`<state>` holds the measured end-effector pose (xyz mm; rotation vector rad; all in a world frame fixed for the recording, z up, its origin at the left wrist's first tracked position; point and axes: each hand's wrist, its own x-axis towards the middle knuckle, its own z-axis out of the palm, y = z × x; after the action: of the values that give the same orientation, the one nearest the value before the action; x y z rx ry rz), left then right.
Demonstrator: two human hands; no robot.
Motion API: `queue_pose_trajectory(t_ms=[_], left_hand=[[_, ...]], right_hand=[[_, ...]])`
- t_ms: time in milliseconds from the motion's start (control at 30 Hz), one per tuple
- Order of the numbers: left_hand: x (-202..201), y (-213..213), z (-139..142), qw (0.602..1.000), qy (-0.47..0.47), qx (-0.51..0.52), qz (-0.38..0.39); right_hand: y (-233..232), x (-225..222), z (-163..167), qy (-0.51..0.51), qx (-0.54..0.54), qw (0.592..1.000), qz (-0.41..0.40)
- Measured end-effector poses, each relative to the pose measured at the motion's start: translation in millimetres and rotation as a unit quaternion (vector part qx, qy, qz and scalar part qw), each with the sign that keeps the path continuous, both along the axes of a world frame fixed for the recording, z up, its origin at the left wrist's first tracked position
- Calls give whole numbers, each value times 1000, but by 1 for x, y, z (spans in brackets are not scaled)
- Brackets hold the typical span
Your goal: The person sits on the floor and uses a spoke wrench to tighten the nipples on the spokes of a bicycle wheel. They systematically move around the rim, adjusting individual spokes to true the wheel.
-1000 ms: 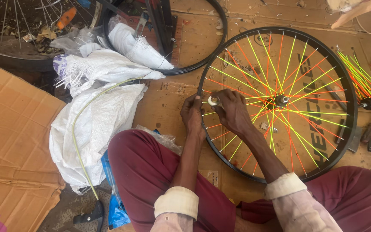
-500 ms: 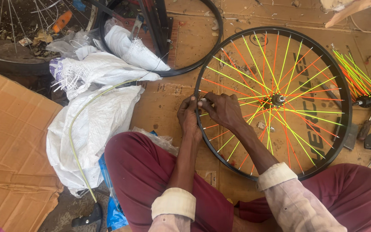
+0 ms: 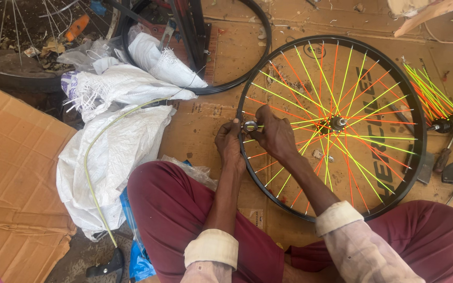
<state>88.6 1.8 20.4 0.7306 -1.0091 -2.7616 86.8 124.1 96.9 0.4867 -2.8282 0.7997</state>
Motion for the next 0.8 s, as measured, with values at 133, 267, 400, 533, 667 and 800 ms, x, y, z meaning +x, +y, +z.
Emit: queue_pose_trajectory(t_ms=[133, 267, 400, 533, 667, 800], left_hand=[[-1, 0, -9, 999, 19, -33, -1], [-4, 0, -8, 1000, 12, -8, 2], [0, -1, 0, 1000, 10, 4, -4], [3, -1, 7, 1000, -3, 13, -6], [3, 0, 9, 1000, -11, -26, -9], [3, 1, 9, 999, -5, -38, -12]], right_hand=[[-7, -3, 3, -10, 176, 983, -44], [4, -7, 18, -81, 5, 994, 73], [8, 4, 24, -41, -62, 993, 93], [0, 14, 21, 15, 32, 997, 61], [4, 23, 18, 101, 3, 994, 49], [17, 38, 15, 110, -24, 990, 85]])
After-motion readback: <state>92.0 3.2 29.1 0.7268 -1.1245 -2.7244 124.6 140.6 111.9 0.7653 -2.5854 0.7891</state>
